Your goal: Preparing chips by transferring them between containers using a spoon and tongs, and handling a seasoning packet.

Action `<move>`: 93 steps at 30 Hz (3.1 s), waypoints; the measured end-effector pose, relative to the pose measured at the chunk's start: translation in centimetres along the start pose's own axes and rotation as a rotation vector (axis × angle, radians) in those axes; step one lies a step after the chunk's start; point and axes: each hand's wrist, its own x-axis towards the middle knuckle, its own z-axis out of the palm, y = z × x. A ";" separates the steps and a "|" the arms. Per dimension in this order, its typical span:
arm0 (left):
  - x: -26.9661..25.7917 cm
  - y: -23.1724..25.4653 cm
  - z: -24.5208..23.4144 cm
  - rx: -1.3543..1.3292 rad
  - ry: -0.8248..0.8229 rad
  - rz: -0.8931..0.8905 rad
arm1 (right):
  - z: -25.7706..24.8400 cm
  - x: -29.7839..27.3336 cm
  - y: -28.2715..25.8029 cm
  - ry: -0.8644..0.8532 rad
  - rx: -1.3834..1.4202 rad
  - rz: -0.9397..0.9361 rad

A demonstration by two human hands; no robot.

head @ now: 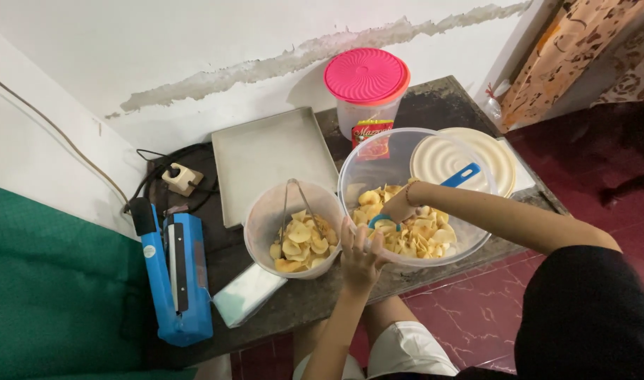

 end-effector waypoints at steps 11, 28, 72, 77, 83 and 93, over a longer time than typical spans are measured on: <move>-0.9 -0.1 0.5 -0.008 -0.028 -0.007 | 5.3 12.4 12.8 0.266 -0.509 0.585; -0.8 0.2 0.2 -0.009 -0.035 -0.036 | 2.4 4.7 4.5 -0.118 -0.295 0.253; -0.2 -0.2 0.2 -0.017 -0.009 0.006 | 0.6 4.4 6.1 -0.195 0.467 0.046; 0.3 0.0 0.0 -0.009 0.004 0.010 | -0.2 2.0 4.7 -0.197 0.495 0.042; 0.5 0.0 -0.2 -0.010 0.012 0.024 | -0.3 0.8 4.2 -0.160 0.545 0.073; 0.8 0.3 -0.6 -0.026 0.020 0.006 | -0.5 1.4 6.1 -0.191 0.562 0.124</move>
